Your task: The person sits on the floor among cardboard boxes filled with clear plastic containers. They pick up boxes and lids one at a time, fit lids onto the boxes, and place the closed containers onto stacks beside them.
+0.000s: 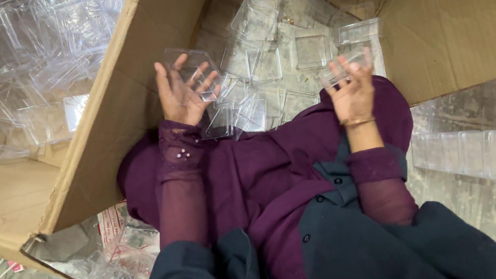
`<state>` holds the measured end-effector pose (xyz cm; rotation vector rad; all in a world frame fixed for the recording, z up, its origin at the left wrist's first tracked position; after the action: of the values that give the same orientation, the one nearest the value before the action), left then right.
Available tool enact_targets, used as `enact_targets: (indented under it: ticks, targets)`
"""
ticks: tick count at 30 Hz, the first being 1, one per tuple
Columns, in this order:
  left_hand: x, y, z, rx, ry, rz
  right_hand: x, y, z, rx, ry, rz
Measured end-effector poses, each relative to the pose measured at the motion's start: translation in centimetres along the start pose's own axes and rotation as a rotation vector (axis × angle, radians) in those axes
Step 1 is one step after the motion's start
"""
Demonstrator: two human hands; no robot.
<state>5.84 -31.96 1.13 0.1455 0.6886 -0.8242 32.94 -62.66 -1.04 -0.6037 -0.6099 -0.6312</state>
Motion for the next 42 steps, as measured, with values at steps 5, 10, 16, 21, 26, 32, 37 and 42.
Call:
enact_targets:
  ticks: [5,10,16,21,26,32,37,42]
  targets:
    - [2.0,-1.2,0.5,0.020,0.095,-0.061,-1.8,-1.8,7.1,0.125,-0.323,0.008]
    - [5.6,-1.1,1.4,0.061,0.205,-0.200,-1.7,-3.2,13.9,0.310,-0.765,-0.083]
    - [8.4,-1.4,2.3,0.063,0.306,-0.307,-2.1,-4.4,19.9,0.490,-1.148,-0.266]
    - [9.4,-2.1,2.7,0.145,0.347,-0.349,-4.5,-5.5,22.6,0.568,-1.349,-0.369]
    - [10.0,-1.9,2.9,0.175,0.274,-0.334,-5.5,-5.7,23.1,0.618,-1.407,-0.408]
    - [10.6,-1.5,2.6,0.178,0.276,-0.336,-5.7,-5.4,22.4,0.598,-1.456,-0.332]
    - [11.0,-1.4,2.7,0.194,0.278,-0.319,-5.6,-5.6,22.2,0.588,-1.442,-0.293]
    - [10.9,-1.5,2.8,0.205,0.270,-0.308,-5.8,-5.5,22.0,0.602,-1.497,-0.320]
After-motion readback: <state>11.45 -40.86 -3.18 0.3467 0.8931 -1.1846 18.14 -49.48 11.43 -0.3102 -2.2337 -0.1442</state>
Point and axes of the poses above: each hand's wrist, its own y-axis towards the middle knuckle, its own z-axis out of the palm, x = y × z, the point moved 10 cm from there along y, towards the middle knuckle, and after that the axes turned 11 degrees about z, right-handed, at the moved point
